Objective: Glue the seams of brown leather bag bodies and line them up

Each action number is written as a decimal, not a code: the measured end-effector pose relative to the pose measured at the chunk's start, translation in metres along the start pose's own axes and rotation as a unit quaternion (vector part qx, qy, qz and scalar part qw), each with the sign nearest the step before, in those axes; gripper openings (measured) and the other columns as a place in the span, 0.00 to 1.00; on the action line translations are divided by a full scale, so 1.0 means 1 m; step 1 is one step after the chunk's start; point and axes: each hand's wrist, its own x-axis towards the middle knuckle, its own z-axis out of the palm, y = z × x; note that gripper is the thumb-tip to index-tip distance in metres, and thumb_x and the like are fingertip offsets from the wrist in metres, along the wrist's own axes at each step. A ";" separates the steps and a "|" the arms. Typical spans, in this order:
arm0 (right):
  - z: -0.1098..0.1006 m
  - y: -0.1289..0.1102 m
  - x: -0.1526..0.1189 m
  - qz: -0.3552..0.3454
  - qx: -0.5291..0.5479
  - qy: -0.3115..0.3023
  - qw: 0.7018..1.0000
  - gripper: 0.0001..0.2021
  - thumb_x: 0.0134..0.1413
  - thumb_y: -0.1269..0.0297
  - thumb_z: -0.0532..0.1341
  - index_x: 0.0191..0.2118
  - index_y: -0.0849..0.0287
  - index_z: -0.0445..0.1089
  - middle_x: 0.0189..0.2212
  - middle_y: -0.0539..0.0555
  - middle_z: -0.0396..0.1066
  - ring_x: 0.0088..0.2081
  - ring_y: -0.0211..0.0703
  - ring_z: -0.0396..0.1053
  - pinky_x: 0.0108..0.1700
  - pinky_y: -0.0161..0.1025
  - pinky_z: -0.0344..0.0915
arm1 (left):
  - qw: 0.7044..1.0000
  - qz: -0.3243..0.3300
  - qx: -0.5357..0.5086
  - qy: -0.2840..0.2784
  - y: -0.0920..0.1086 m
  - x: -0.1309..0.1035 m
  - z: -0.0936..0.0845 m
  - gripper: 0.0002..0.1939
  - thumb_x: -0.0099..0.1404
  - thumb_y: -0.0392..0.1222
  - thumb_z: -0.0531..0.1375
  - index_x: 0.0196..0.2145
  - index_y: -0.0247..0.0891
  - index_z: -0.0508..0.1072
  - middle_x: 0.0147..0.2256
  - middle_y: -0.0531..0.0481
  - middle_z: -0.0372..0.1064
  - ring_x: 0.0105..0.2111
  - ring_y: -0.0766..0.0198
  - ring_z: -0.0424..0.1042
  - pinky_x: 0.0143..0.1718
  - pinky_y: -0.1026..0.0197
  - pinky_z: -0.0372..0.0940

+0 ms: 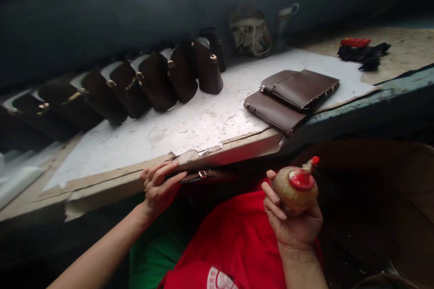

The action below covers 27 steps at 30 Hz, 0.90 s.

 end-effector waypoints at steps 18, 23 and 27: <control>0.074 0.003 -0.029 0.077 0.022 0.071 0.994 0.46 0.25 0.63 0.82 0.59 0.56 0.76 0.42 0.66 0.80 0.25 0.34 0.56 0.13 0.23 0.58 | 0.632 -0.508 -0.501 0.301 -0.050 0.060 -0.065 0.21 0.54 0.49 0.78 0.43 0.40 0.82 0.41 0.49 0.83 0.42 0.55 0.81 0.49 0.56 0.74; 0.093 0.020 -0.028 0.198 0.005 -0.066 0.978 0.40 0.32 0.55 0.82 0.57 0.57 0.78 0.25 0.51 0.68 0.21 0.31 0.50 0.19 0.27 0.64 | 0.619 -0.481 -0.503 0.363 -0.082 0.071 -0.059 0.15 0.57 0.43 0.74 0.42 0.41 0.82 0.43 0.51 0.84 0.45 0.58 0.80 0.58 0.53 0.69; 0.089 0.052 -0.023 0.234 -0.015 -0.184 0.955 0.21 0.52 0.50 0.77 0.49 0.54 0.82 0.28 0.55 0.72 0.22 0.34 0.57 0.21 0.30 0.64 | 0.635 -0.426 -0.517 0.384 -0.097 0.090 -0.058 0.16 0.55 0.44 0.72 0.42 0.43 0.79 0.45 0.52 0.83 0.49 0.55 0.79 0.60 0.50 0.68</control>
